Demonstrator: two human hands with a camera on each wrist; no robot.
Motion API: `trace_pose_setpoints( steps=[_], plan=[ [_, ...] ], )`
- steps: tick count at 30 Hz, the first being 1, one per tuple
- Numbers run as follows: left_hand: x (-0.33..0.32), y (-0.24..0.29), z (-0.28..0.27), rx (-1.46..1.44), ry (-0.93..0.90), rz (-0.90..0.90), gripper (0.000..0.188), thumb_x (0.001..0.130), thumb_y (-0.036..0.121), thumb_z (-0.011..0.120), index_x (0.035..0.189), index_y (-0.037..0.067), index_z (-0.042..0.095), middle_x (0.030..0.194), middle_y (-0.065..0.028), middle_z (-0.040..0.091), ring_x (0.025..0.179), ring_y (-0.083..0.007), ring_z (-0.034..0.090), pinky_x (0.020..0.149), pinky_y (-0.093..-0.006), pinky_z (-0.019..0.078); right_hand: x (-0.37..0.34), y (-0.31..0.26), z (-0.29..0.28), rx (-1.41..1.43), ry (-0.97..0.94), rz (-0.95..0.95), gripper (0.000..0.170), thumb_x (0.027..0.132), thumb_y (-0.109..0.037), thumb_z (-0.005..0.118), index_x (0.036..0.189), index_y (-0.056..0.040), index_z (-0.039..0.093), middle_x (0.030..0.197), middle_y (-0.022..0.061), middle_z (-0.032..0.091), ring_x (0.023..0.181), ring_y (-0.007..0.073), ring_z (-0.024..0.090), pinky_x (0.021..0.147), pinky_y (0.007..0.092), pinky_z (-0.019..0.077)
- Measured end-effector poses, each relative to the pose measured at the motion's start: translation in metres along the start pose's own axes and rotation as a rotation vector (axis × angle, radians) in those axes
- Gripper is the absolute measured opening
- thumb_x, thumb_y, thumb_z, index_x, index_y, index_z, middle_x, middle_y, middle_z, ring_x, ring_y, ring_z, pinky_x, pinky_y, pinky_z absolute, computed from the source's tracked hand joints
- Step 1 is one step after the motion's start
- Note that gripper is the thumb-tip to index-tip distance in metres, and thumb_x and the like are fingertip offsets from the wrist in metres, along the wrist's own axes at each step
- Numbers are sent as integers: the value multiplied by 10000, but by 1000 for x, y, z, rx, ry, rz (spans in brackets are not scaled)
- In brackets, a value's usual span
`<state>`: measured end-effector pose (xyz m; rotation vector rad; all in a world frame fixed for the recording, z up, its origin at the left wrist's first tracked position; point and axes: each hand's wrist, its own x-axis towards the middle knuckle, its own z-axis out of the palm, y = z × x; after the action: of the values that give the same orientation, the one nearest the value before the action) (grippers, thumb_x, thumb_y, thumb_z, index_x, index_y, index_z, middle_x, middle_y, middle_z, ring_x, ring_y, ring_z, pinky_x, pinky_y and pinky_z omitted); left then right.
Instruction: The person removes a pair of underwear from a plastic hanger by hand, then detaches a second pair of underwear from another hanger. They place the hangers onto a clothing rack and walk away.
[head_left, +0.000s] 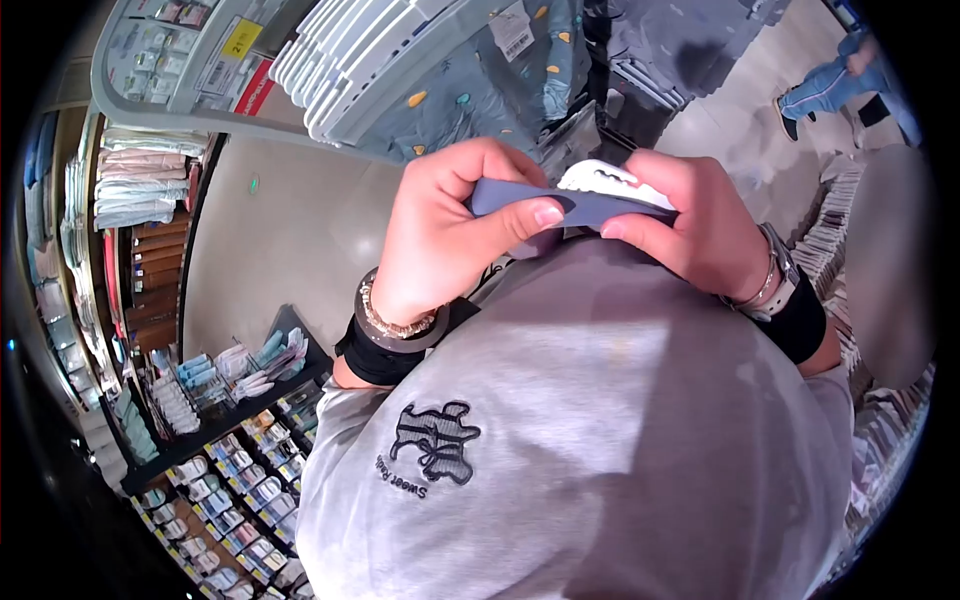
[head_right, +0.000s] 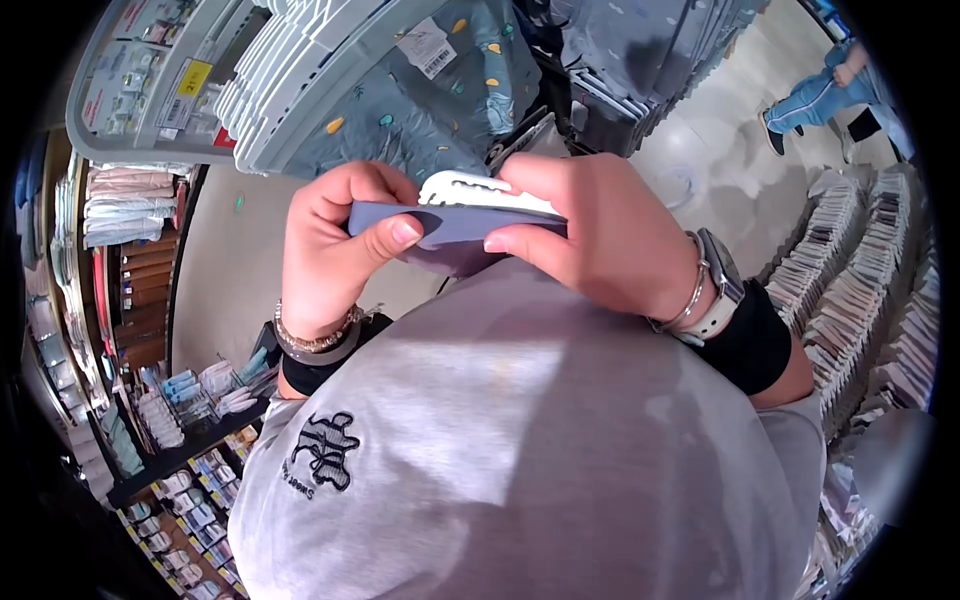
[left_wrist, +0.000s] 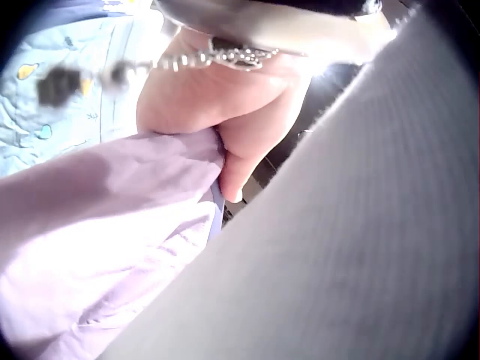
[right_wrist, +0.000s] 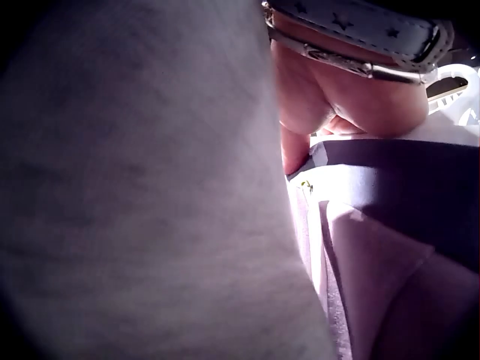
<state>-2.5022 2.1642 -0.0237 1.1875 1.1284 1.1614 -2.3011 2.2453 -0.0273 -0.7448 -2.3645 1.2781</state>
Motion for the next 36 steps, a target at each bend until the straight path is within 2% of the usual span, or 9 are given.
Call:
trace_pose_setpoints(
  steps=[2,5,8,14,20,26,29,32,36],
  plan=[
    [0,0,1,-112,4,-33,146,748,24,638,712,1,499,829,-89,586,762,-97,529,653,-222,412,-1,-2,-1,1,-10,38,238,704,-183,641,789,6,523,624,171,500,548,325,468,508,336,375],
    [1,-7,3,-94,7,101,136,757,26,630,725,4,499,845,-94,589,760,-99,529,655,-225,418,-3,2,4,50,67,9,243,707,-177,650,789,6,513,618,159,498,535,298,457,519,311,385],
    [1,-11,3,-123,2,138,129,769,43,622,738,9,501,858,-99,588,757,-103,530,661,-227,422,-5,4,6,85,94,16,255,696,-165,669,794,3,504,626,142,500,538,274,456,527,289,392],
    [1,-19,5,-424,-48,72,147,797,83,596,763,29,464,875,-115,584,750,-103,526,662,-219,425,-8,6,9,87,160,-98,264,690,-165,693,802,-13,509,628,98,489,539,213,453,517,264,382],
    [-1,-19,8,-539,-63,63,142,798,65,585,751,35,454,867,-113,580,758,-103,527,656,-216,426,-9,7,14,158,156,-98,247,699,-156,690,796,-12,515,617,67,492,536,145,440,509,248,373],
    [-4,-20,7,-631,-104,36,105,799,67,583,779,30,487,869,-107,581,764,-106,530,661,-216,427,-9,6,17,119,181,-122,254,688,-153,697,758,-13,496,591,59,451,511,131,397,478,245,347],
    [-5,-20,7,-614,-78,39,94,794,59,588,791,23,500,848,-96,591,765,-102,538,671,-213,431,-8,7,17,106,186,-138,272,684,-155,701,714,-12,471,569,59,424,498,128,370,463,246,333],
    [-9,-11,9,-400,36,40,179,776,95,618,757,61,444,820,-126,580,764,-141,541,680,-255,414,-9,9,17,99,187,-120,285,686,-154,697,680,-11,450,553,62,408,491,134,355,457,249,328],
    [-11,-11,8,-236,100,155,182,742,10,634,768,53,459,795,-110,601,752,-131,573,656,-228,443,-9,1,17,60,196,-106,252,693,-152,691,694,-10,482,548,77,421,482,139,390,453,257,329]
  ],
)
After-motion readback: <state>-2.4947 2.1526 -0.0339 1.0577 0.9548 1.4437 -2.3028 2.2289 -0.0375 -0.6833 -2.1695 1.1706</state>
